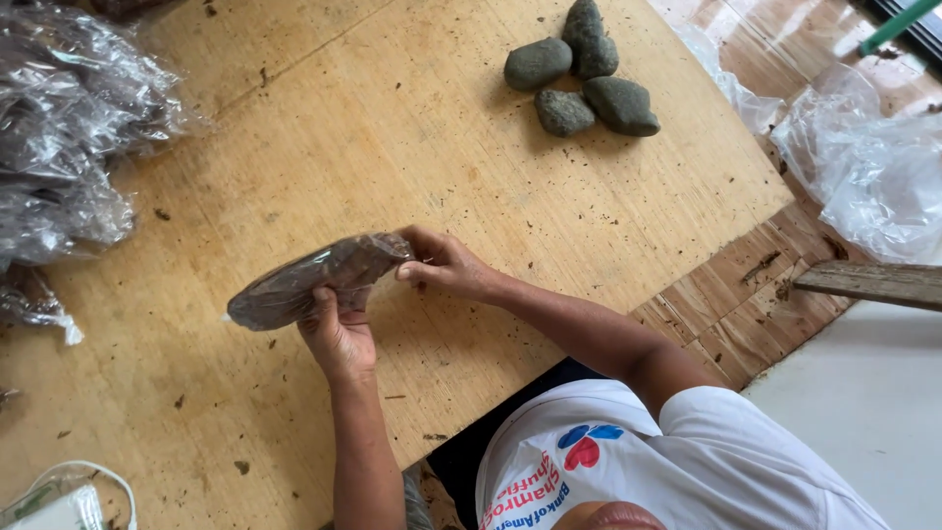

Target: The person handles multiple plastic-wrapped bundles of dark material on a wooden table, arranging them into a pile. They then pick up a bundle, open the plastic, and re-tie it. The person repeats this process with another bundle, adjusting the plastic wrap and tying it closed.

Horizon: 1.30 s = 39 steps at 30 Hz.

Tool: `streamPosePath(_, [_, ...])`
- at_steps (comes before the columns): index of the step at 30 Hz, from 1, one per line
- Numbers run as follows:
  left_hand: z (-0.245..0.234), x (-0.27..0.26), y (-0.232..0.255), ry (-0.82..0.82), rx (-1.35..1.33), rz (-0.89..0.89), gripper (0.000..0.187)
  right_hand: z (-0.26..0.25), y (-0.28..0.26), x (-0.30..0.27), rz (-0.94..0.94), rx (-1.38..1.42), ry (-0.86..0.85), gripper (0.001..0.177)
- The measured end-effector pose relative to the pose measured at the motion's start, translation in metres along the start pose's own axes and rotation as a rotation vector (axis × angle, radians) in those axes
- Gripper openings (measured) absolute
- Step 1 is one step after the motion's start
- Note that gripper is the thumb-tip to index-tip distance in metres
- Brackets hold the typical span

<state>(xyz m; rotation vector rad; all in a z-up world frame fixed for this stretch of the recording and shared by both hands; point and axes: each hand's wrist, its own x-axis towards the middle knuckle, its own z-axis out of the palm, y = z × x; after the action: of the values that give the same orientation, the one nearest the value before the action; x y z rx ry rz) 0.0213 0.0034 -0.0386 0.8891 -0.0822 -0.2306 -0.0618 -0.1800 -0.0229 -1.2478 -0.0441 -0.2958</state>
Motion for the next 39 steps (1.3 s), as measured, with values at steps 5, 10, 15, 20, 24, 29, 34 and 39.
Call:
streamPosePath(5, [0.006, -0.010, -0.009, -0.025, 0.166, 0.034, 0.042, 0.008, -0.006, -0.001, -0.095, -0.034, 0.009, 0.056])
streamPosePath(10, [0.044, -0.021, 0.019, -0.029, 0.177, -0.028, 0.039, 0.005, 0.022, -0.002, -0.129, -0.048, 0.078, 0.036])
streamPosePath(15, [0.040, -0.012, 0.025, -0.184, 0.040, -0.231, 0.058, -0.002, 0.039, -0.006, -0.435, -0.661, 0.093, 0.048])
streamPosePath(20, [0.028, -0.015, 0.016, 0.005, -0.025, -0.182, 0.052, 0.020, 0.010, -0.006, -0.595, -0.912, -0.036, 0.048])
streamPosePath(24, [0.050, -0.019, 0.027, 0.128, 0.087, 0.033, 0.041, 0.019, 0.003, -0.009, -0.650, -0.953, -0.020, 0.056])
streamPosePath(29, [0.052, -0.021, 0.020, 0.076, 0.256, 0.147, 0.042, 0.027, -0.003, -0.010, -0.703, -0.953, 0.012, 0.050])
streamPosePath(34, [0.054, -0.038, 0.011, -0.033, 0.531, 0.124, 0.048, 0.027, 0.003, -0.008, -0.637, -1.074, -0.030, 0.086])
streamPosePath(39, [0.036, -0.035, -0.013, -0.108, 0.631, 0.124, 0.064, 0.020, 0.012, -0.009, -0.447, -1.164, -0.041, 0.101])
